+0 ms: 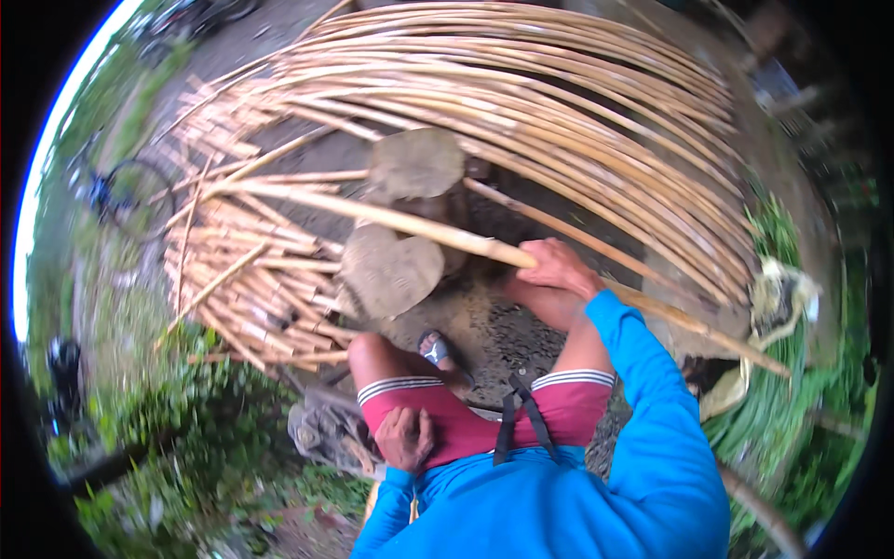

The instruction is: The person cuts bamboo poles by placing them over a wooden stump and sawing through them with a hand saw, separating the poles into smaller pieces.

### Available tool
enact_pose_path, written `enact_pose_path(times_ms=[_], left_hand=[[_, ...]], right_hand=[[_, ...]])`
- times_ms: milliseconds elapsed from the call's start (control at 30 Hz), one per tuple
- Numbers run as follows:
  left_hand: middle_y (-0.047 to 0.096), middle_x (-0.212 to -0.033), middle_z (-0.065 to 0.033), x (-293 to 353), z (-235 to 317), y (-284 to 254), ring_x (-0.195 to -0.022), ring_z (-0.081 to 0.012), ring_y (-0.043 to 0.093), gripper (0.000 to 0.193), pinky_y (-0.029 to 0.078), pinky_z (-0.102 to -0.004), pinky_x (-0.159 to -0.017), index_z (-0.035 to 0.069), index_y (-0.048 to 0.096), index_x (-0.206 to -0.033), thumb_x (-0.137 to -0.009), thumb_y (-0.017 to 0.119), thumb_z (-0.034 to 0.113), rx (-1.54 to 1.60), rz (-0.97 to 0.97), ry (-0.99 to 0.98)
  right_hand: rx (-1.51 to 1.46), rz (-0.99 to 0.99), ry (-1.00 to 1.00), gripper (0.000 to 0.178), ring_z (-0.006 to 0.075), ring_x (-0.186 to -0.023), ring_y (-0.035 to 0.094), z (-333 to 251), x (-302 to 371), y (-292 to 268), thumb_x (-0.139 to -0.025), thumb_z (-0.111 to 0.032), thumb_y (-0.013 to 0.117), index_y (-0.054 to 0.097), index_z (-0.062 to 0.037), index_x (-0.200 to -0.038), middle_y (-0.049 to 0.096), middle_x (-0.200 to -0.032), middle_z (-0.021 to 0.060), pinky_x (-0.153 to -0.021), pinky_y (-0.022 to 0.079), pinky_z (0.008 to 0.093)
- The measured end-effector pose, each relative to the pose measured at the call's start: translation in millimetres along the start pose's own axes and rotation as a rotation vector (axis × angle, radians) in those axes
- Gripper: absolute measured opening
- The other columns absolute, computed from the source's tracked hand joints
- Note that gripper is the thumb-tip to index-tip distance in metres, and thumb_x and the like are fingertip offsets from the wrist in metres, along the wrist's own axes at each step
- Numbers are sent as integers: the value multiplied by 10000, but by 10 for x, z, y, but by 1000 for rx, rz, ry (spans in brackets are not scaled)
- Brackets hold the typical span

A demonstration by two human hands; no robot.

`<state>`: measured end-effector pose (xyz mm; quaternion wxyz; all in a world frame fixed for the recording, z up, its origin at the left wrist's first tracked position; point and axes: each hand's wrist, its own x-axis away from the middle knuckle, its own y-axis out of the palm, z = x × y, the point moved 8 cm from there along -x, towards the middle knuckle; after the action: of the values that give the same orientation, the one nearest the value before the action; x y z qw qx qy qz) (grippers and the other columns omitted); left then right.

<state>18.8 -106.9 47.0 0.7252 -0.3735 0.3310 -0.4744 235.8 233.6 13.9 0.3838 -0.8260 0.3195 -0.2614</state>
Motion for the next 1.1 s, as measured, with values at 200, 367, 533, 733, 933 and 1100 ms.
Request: enact_pose_path(times_ms=[200,367,533,733,933,1100], left_hand=[[520,-665,-89,98,6,-149,-625,-288,581,208,447,-421,-565,89,560,-704,-816,711,178,26,64,-71],[551,-663,-107,123,24,-189,-607,-299,581,190,468,-427,-564,74,601,-699,-814,706,182,103,108,-20],[571,-672,-128,348,-216,-403,-617,-315,592,61,460,-401,-562,19,646,-826,-852,655,74,340,140,-171],[600,-821,-98,740,-769,-872,-726,-172,611,101,473,-287,-624,-8,615,-915,-919,614,92,166,335,-429],[580,-975,-146,1310,-1436,-866,-881,-297,585,300,480,-397,-773,26,553,-1087,-862,669,186,-26,150,-734],[588,-976,-156,1427,-1590,-660,-859,-283,599,334,489,-401,-739,-6,544,-1097,-902,674,231,-33,39,-693]], right_hand=[[102,-5,45,271,467,-806,637,288,-165,306,-749,-274,714,608,-40,-836,666,-789,227,-708,520,538],[144,18,141,273,473,-858,648,655,-158,592,-757,-273,707,661,-33,-879,683,-863,257,-742,529,538],[174,8,262,309,478,-905,657,782,-187,663,-764,-306,713,676,-44,-923,698,-927,264,-800,531,558],[195,61,341,345,489,-931,650,938,-153,769,-775,-332,714,676,-47,-965,699,-952,266,-822,529,565],[162,100,422,340,485,-985,638,1151,-133,964,-786,-341,706,682,-88,-1012,697,-1009,252,-873,508,572],[110,147,437,319,462,-982,653,1035,-127,927,-780,-356,698,699,-106,-977,702,-1007,238,-862,523,549]])
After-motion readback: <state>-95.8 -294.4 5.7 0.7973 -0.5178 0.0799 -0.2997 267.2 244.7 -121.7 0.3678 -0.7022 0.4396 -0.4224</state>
